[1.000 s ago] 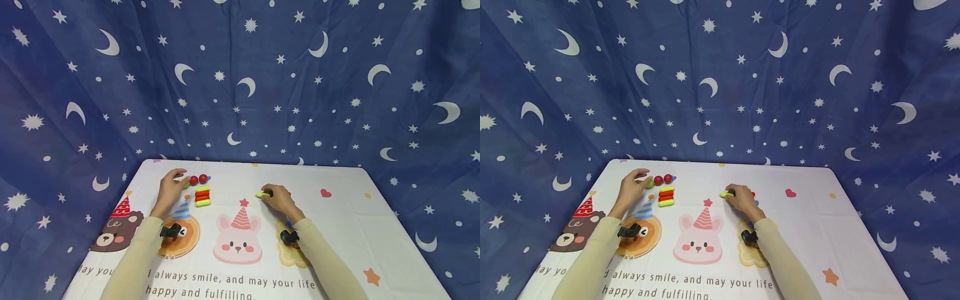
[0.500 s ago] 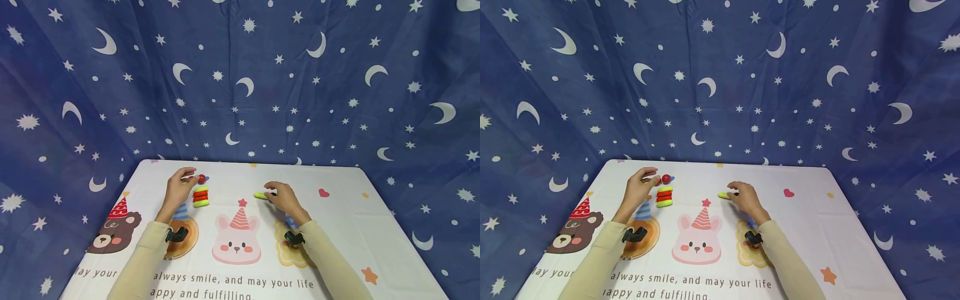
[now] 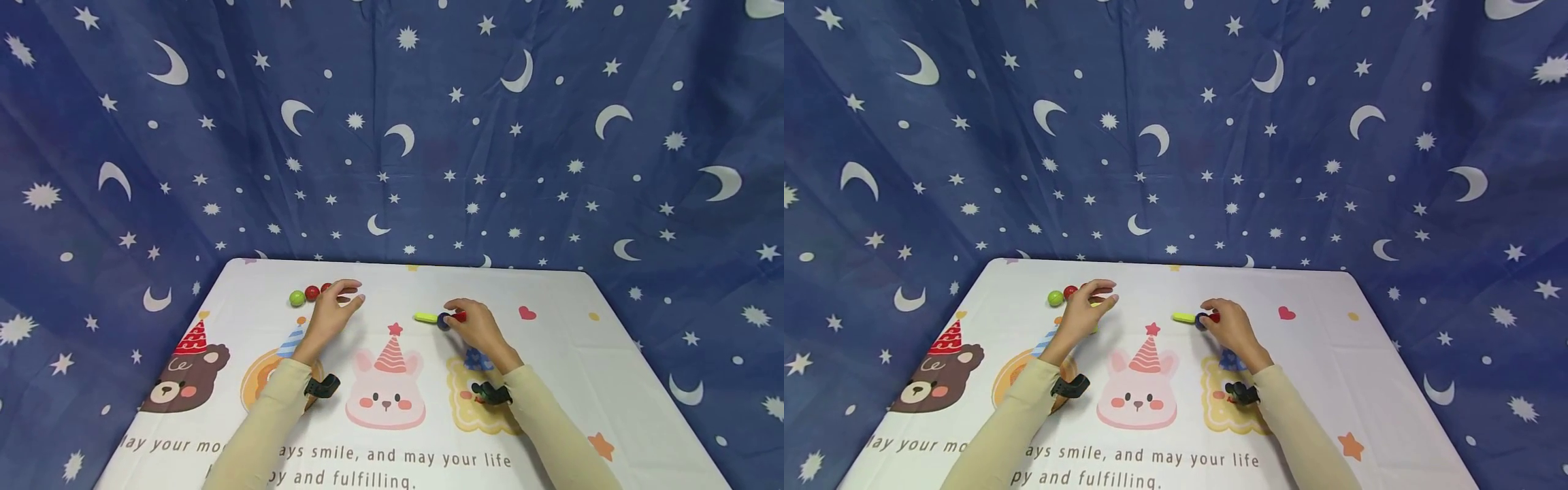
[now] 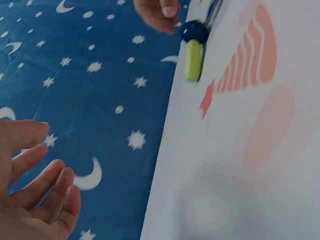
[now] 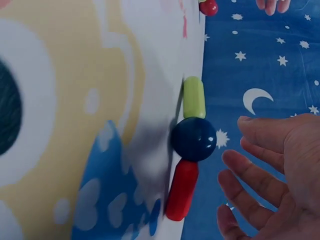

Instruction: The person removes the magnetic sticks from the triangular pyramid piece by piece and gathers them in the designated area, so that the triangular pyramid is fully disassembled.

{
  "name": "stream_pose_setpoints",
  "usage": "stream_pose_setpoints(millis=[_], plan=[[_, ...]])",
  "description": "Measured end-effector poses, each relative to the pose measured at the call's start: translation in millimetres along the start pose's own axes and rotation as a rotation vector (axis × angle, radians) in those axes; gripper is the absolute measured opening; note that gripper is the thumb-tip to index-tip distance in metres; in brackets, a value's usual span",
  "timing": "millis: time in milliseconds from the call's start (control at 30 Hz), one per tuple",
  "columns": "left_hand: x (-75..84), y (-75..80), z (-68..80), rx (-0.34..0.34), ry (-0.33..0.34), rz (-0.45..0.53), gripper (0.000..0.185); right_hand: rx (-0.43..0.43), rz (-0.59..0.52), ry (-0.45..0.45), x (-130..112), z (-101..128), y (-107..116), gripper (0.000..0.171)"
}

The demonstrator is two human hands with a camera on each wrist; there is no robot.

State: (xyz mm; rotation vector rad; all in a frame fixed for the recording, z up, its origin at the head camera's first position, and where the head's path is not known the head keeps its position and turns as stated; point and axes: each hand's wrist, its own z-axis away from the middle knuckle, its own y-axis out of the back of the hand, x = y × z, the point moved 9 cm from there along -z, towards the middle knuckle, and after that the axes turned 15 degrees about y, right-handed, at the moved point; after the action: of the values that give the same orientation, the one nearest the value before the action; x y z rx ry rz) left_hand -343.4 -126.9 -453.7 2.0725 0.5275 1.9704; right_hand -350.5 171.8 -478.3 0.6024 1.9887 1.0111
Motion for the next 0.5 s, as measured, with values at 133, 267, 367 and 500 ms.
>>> stream_pose_setpoints(millis=[133, 267, 367, 500], plan=[[3.2, -25.4, -0.7, -0.052, 0.007, -0.004, 0.031, -0.010, 0.014, 0.003, 5, 3, -1, 0.030], [5.5, -48.8, -2.9, -0.104, 0.009, -0.016, 0.030, -0.011, 0.017, 0.011, 7, 5, -2, 0.032], [4.2, -64.8, -6.4, -0.137, 0.004, -0.039, 0.031, -0.017, 0.018, 0.011, 9, 4, -4, 0.033], [-2.7, -86.2, -11.3, -0.199, 0.013, -0.043, 0.033, -0.044, 0.021, -0.023, 13, 4, -9, 0.034]])
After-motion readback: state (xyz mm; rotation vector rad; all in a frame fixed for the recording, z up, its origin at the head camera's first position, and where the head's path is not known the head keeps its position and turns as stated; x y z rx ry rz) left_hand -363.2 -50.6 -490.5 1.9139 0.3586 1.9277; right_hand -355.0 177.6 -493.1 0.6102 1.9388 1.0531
